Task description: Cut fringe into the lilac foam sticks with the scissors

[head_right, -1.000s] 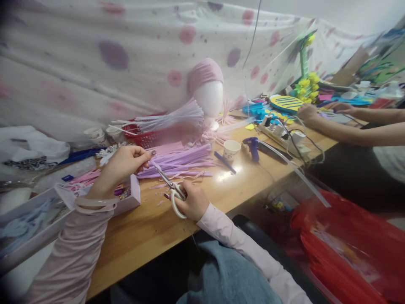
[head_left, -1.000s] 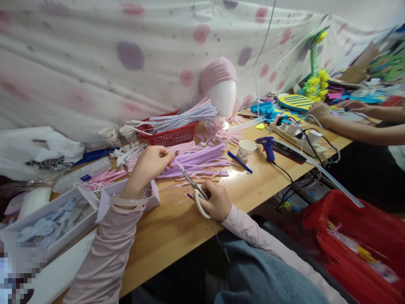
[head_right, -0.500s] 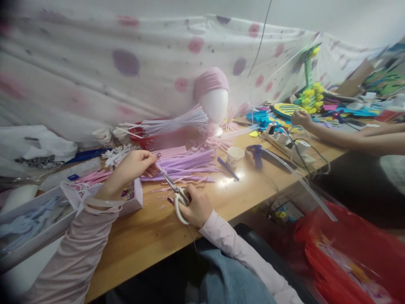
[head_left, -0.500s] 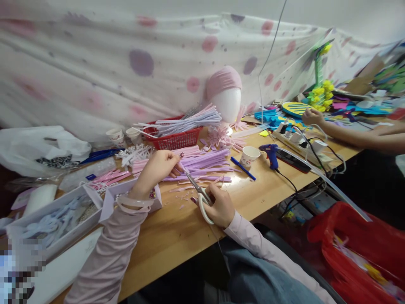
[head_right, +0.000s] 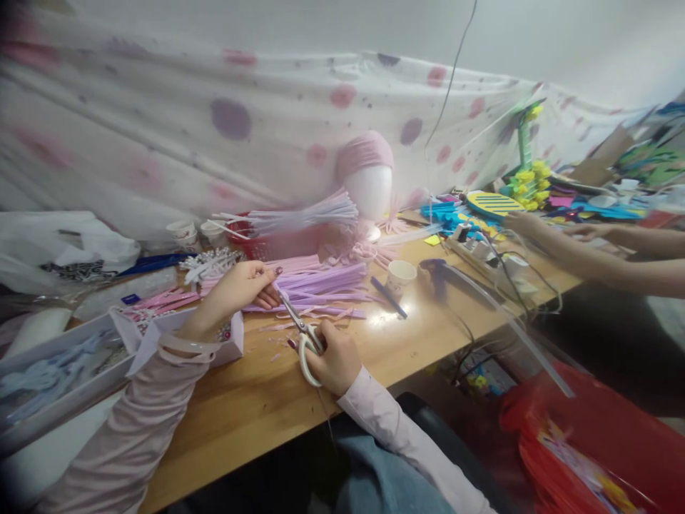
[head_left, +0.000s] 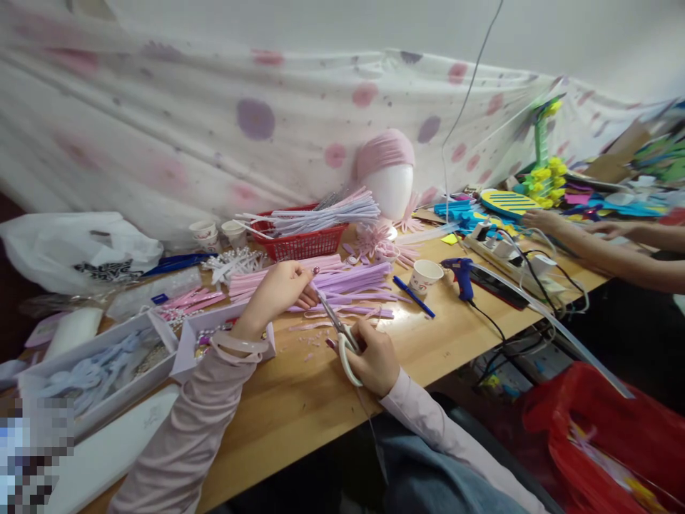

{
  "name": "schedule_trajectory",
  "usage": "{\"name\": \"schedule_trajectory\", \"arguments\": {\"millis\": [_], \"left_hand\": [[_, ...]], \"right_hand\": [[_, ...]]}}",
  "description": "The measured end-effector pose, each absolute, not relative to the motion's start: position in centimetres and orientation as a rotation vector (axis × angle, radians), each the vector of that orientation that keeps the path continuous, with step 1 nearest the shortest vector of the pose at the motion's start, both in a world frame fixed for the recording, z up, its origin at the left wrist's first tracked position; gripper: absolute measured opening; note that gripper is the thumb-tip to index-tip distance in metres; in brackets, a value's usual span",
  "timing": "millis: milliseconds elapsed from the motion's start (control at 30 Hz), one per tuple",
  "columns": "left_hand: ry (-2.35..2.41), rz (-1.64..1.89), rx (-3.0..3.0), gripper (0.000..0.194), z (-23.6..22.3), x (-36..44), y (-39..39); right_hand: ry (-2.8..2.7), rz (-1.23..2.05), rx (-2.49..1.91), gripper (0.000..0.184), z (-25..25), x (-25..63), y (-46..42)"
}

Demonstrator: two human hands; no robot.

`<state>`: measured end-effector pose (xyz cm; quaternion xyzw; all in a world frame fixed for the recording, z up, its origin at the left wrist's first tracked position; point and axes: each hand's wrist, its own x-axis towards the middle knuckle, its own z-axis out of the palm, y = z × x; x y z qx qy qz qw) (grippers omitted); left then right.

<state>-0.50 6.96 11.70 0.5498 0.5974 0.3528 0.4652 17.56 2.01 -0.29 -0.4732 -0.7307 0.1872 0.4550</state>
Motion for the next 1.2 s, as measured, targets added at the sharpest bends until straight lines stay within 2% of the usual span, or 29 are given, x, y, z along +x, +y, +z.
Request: {"name": "schedule_trajectory", "arguments": {"millis": [500,833,967,1200], "left_hand": [[1.480,0.841,1.396,0.027,11.9,-0.8,6.9],[1.550,0.884,1.623,0.026,12.9,-4.4,7.1],[1.517,0.909,1.641,0.029,13.1,-5.1,6.9],[1.464,0.941,1.670,0.040,13.4,-5.0,6.5]], "right_hand": [[-1.878,0.390,-1.229,0.045,-0.2,18.0,2.2],[-2.398,0.187,-1.291,0.032,5.7,24.3,4.3],[-2.579,0.117,-1.332,0.020,6.0,24.9,4.1],[-2.695,0.048,-1.437,0.017,5.9,25.0,3.2]]}}
